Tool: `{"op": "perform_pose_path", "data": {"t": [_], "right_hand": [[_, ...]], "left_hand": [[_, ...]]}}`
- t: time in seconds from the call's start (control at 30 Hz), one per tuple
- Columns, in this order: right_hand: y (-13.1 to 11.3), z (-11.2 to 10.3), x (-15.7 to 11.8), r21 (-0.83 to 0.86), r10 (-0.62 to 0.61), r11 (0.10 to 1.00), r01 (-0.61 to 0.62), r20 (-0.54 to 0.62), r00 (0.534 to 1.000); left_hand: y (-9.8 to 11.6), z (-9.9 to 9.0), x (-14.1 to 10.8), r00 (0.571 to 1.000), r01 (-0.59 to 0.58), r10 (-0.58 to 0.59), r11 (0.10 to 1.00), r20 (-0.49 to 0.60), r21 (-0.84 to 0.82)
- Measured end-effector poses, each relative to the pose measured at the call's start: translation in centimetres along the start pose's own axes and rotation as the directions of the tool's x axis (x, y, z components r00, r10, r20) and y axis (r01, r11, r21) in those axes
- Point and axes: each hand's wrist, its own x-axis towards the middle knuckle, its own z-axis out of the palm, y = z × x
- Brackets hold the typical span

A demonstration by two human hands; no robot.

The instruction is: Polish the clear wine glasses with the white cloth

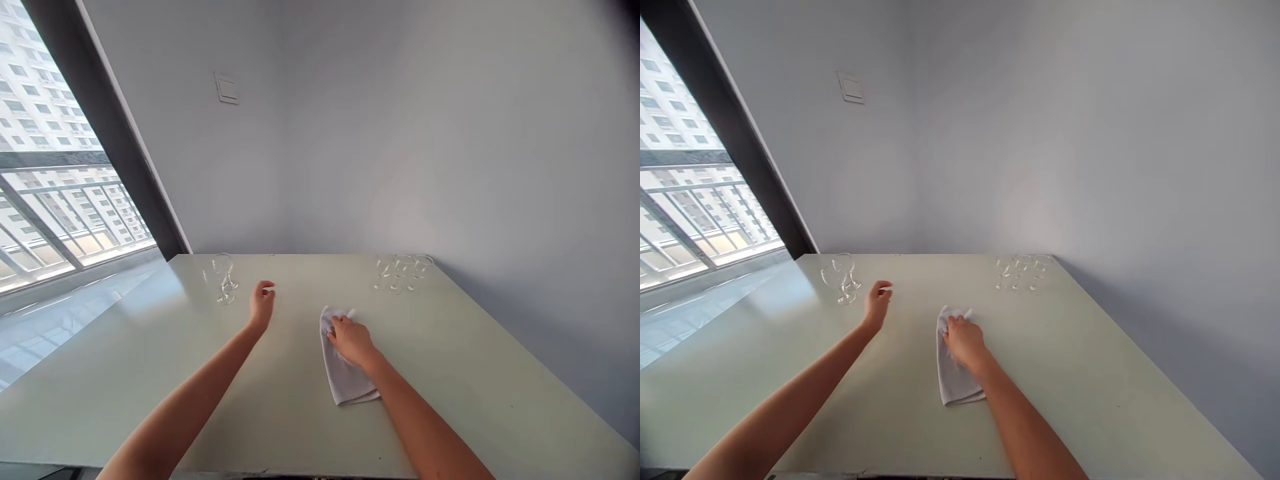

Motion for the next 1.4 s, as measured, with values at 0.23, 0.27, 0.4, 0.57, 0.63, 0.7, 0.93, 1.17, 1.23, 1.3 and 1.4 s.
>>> {"op": "perform_pose_path", "data": {"t": [0.23, 0.27, 0.4, 0.57, 0.63, 0.7, 0.93, 1.17, 1.23, 1.3, 1.4], "right_hand": [[7.8, -2.1, 0.6, -0.041, 0.345, 0.938, -0.343, 0.044, 0.938], [8.7, -2.2, 0.7, -0.035, 0.38, 0.925, -0.379, 0.027, 0.925], [10.5, -2.1, 0.9, 0.017, 0.458, 0.889, -0.458, -0.046, 0.888], [10.4, -1.5, 1.2, 0.031, 0.463, 0.887, -0.462, -0.066, 0.884], [10.3, -1.5, 1.2, 0.036, 0.46, 0.888, -0.459, -0.058, 0.886], [10.3, -1.5, 1.1, 0.041, 0.455, 0.891, -0.453, -0.054, 0.889], [10.0, -1.2, 1.2, 0.023, 0.425, 0.905, -0.425, -0.065, 0.903], [9.9, -0.3, 1.7, -0.003, 0.394, 0.919, -0.395, -0.071, 0.917], [9.9, -0.2, 1.8, -0.002, 0.391, 0.92, -0.392, -0.071, 0.918], [10.0, -0.1, 1.8, 0.001, 0.396, 0.918, -0.397, -0.062, 0.916], [9.9, 0.0, 1.9, 0.004, 0.401, 0.916, -0.401, -0.046, 0.915]], "left_hand": [[4.1, 13.8, -3.1, 0.775, -0.047, 0.019, 0.999, 0.632, 0.028], [4.5, 15.6, -3.5, 0.735, -0.056, 0.022, 0.998, 0.678, 0.027], [5.5, 21.7, -4.7, 0.645, -0.079, 0.018, 0.996, 0.764, 0.043], [5.8, 26.4, -4.5, 0.619, -0.066, -0.018, 0.995, 0.785, 0.075], [5.6, 27.2, -4.2, 0.62, -0.059, -0.032, 0.994, 0.784, 0.088], [5.3, 27.5, -4.0, 0.632, -0.067, -0.029, 0.994, 0.775, 0.092], [3.4, 23.7, -2.8, 0.753, -0.162, 0.052, 0.981, 0.656, 0.108], [0.9, 15.0, -1.2, 0.849, -0.273, 0.134, 0.939, 0.512, 0.207], [0.2, 12.1, -1.1, 0.865, -0.287, 0.148, 0.93, 0.48, 0.23], [-0.6, 8.9, -1.2, 0.881, -0.289, 0.154, 0.924, 0.448, 0.252], [-1.9, 3.6, -1.1, 0.913, -0.267, 0.147, 0.92, 0.38, 0.287]]}}
